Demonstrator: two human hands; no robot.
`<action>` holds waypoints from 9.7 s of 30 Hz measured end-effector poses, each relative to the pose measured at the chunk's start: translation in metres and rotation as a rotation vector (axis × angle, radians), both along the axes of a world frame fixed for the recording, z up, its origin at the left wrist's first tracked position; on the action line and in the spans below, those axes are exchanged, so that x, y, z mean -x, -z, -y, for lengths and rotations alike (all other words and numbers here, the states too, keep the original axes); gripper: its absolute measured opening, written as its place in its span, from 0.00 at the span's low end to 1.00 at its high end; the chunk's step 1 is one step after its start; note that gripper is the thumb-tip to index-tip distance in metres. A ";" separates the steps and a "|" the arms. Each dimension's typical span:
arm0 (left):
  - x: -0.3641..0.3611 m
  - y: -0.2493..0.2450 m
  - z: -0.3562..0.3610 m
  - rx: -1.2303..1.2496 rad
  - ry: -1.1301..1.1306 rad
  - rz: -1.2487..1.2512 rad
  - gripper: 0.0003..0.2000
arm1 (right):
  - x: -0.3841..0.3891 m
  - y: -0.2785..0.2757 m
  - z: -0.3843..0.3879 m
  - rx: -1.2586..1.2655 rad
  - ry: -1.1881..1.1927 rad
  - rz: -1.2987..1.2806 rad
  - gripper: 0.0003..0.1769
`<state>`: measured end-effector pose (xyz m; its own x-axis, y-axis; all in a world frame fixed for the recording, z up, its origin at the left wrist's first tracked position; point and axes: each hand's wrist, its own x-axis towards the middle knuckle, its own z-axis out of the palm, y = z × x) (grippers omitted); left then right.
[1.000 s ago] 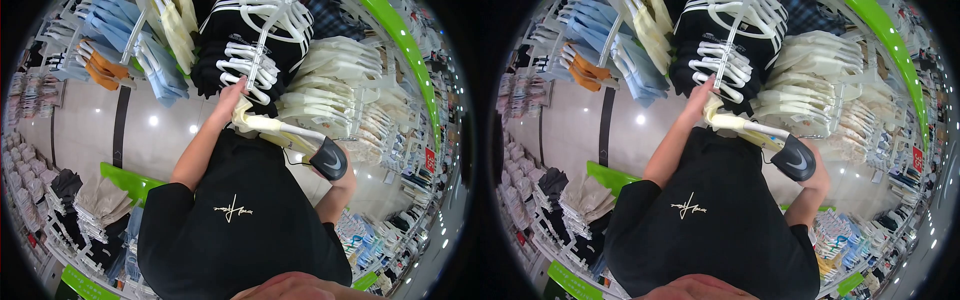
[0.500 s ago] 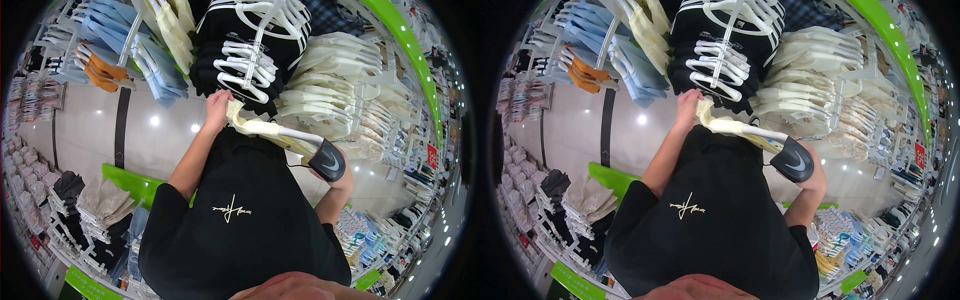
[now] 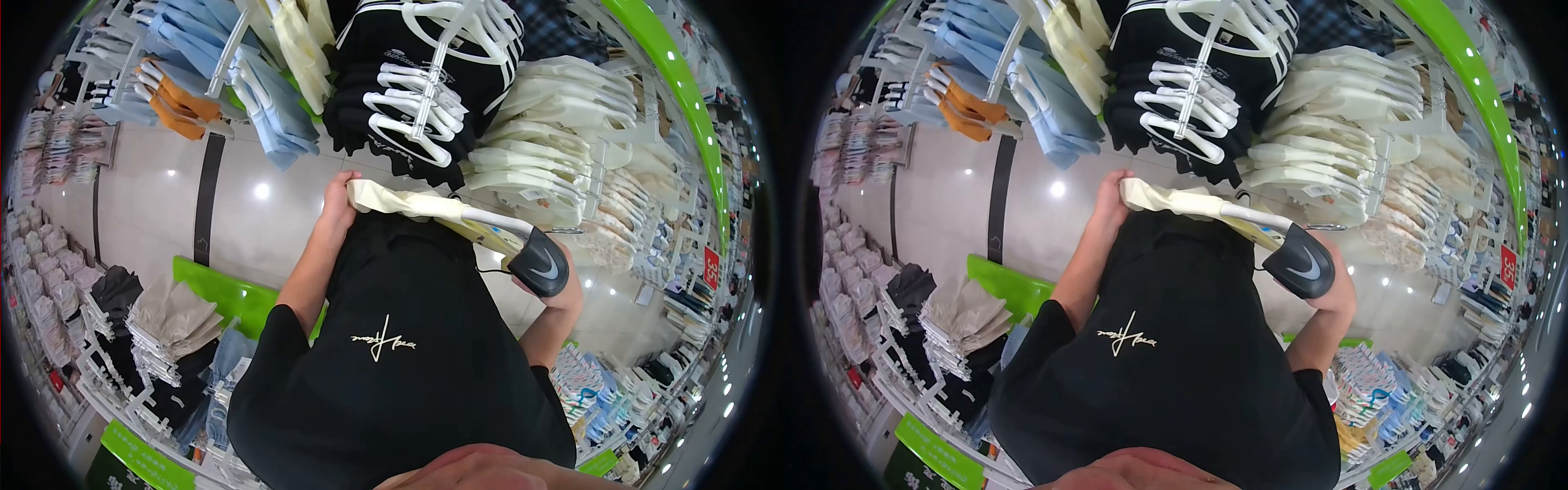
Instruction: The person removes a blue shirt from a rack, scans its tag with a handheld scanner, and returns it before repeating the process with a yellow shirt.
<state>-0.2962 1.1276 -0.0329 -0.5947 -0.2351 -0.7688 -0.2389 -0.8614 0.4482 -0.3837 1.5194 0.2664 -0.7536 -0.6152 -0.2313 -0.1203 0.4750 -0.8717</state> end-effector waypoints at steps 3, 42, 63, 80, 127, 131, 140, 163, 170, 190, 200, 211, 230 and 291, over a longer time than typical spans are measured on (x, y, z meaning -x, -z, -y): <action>-0.004 0.000 -0.003 0.017 0.015 0.028 0.11 | 0.001 -0.006 0.003 -0.031 -0.037 -0.021 0.28; 0.007 -0.103 0.083 0.483 -0.073 -0.369 0.13 | 0.011 0.003 0.014 0.099 0.162 0.231 0.17; 0.008 -0.175 0.082 1.617 0.250 -0.159 0.31 | 0.011 0.011 0.052 0.078 -0.043 -0.027 0.28; 0.011 -0.191 0.061 1.897 0.556 -0.397 0.10 | -0.005 0.020 0.076 0.268 0.162 -0.142 0.30; 0.018 -0.266 0.072 1.875 0.405 -0.263 0.06 | 0.001 0.107 0.071 0.246 0.554 -0.270 0.24; 0.022 -0.264 0.066 1.937 0.425 -0.349 0.07 | 0.004 0.070 0.085 0.287 0.538 -0.345 0.27; 0.030 -0.266 0.055 2.069 0.475 -0.359 0.07 | 0.014 0.034 0.081 0.285 0.213 -0.545 0.25; 0.034 -0.257 0.050 2.010 0.507 -0.330 0.10 | 0.007 0.044 0.035 0.197 0.540 -0.424 0.21; 0.037 -0.260 0.047 2.015 0.520 -0.349 0.10 | 0.000 0.045 0.023 0.148 0.603 -0.390 0.18; 0.034 -0.259 0.052 2.026 0.518 -0.519 0.09 | 0.002 0.031 0.034 0.224 0.436 -0.355 0.22; 0.036 -0.269 0.043 1.928 0.555 -0.625 0.11 | 0.006 0.006 0.072 0.234 -0.086 -0.533 0.19; 0.033 -0.243 0.037 1.593 0.666 -0.816 0.32 | 0.001 0.026 0.081 0.228 -0.201 -0.015 0.38; 0.002 -0.055 0.021 0.500 0.823 -0.321 0.19 | 0.040 -0.013 0.033 0.446 0.693 -0.189 0.07; -0.007 -0.005 0.000 -0.168 0.835 -0.194 0.32 | 0.010 -0.010 -0.009 0.478 0.728 -0.129 0.32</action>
